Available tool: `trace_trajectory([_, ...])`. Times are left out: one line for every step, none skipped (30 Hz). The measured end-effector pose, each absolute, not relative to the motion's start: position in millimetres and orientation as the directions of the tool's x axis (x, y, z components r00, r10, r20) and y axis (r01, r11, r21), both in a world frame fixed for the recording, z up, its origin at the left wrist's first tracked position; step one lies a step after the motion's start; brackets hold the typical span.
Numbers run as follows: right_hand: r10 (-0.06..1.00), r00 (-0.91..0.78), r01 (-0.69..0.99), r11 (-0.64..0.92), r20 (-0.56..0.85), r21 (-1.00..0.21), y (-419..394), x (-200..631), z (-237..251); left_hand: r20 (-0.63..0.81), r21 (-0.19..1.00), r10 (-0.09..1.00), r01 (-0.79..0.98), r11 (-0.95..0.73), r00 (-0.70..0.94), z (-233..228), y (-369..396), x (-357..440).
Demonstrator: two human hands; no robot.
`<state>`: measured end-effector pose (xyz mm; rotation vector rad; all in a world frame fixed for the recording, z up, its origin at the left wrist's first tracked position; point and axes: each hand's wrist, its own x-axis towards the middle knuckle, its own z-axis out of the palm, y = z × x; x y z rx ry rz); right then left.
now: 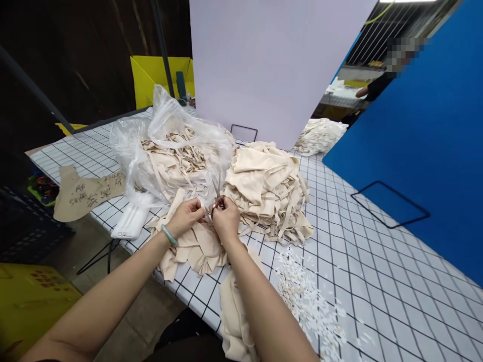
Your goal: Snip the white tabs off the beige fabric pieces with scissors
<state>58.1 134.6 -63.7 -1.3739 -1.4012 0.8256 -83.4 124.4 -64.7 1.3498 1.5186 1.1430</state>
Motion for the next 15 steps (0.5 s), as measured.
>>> trace_trajectory([0.973, 0.132, 0.313, 0.141, 0.19, -0.939, 133.6, 60.6, -58.7, 0.04, 0.948, 0.985, 0.318, 0.016, -0.169, -62.0, 124.6, -88.5])
trace_trajectory([0.968, 0.148, 0.308, 0.148, 0.201, -0.94, 131.1, 65.4, -52.0, 0.075, 0.936, 0.972, 0.353, 0.009, -0.223, -58.5, 123.9, -94.1])
trace_trajectory([0.964, 0.157, 0.298, 0.163, 0.216, -0.941, 126.6, 73.0, -43.7, 0.11, 0.924, 0.954, 0.382, 0.005, -0.278, -54.6, 121.7, -99.4])
trace_trajectory([0.958, 0.159, 0.279, 0.188, 0.238, -0.942, 120.0, 83.2, -34.1, 0.142, 0.915, 0.933, 0.402, 0.003, -0.33, -50.7, 117.9, -103.1])
trace_trajectory([0.951, 0.162, 0.256, 0.217, 0.263, -0.942, 111.2, 95.7, -23.5, 0.183, 0.904, 0.915, 0.427, -0.014, -0.358, -47.2, 112.2, -104.3])
trace_trajectory([0.938, 0.166, 0.209, 0.269, 0.305, -0.94, 100.5, 110.0, -12.4, 0.236, 0.886, 0.907, 0.462, -0.053, -0.349, -44.5, 104.4, -102.4])
trace_trajectory([0.923, 0.169, 0.167, 0.318, 0.344, -0.933, 87.7, 125.1, -1.1, 0.3, 0.855, 0.909, 0.505, -0.121, -0.29, -42.6, 94.5, -97.0])
trace_trajectory([0.91, 0.181, 0.145, 0.351, 0.374, -0.925, 73.0, 140.3, 9.8, 0.362, 0.814, 0.914, 0.54, -0.214, -0.184, -41.7, 82.7, -88.6])
trace_trajectory([0.903, 0.169, 0.141, 0.375, 0.395, -0.916, 56.5, 154.8, 20.1, 0.41, 0.769, 0.911, 0.554, -0.32, -0.043, -41.6, 69.6, -77.6])
trace_trajectory([0.899, 0.144, 0.135, 0.396, 0.413, -0.908, 38.5, 168.1, 29.3, 0.438, 0.727, 0.893, 0.543, -0.421, 0.105, -42.3, 56.1, -64.9])
trace_trajectory([0.902, 0.09, 0.112, 0.413, 0.423, -0.904, 19.1, 179.6, 37.3, 0.446, 0.698, 0.864, 0.513, -0.5, 0.236, -43.9, 43.3, -51.4])
trace_trajectory([0.907, 0.024, 0.075, 0.419, 0.421, -0.905, -0.9, 189.1, 43.9, 0.438, 0.68, 0.833, 0.482, -0.553, 0.338, -46.2, 32.3, -37.9])
trace_trajectory([0.915, -0.034, 0.024, 0.403, 0.402, -0.915, -21.1, 196.7, 49.1, 0.423, 0.656, 0.802, 0.468, -0.592, 0.422, -49.0, 24.0, -25.1])
trace_trajectory([0.927, -0.087, -0.034, 0.363, 0.364, -0.931, -40.6, 202.4, 52.6, 0.398, 0.619, 0.773, 0.477, -0.624, 0.495, -52.2, 18.9, -13.7])
trace_trajectory([0.944, -0.122, -0.088, 0.298, 0.307, -0.951, -58.6, 206.5, 54.5, 0.363, 0.568, 0.746, 0.502, -0.652, 0.558, -55.2, 17.0, -4.2])
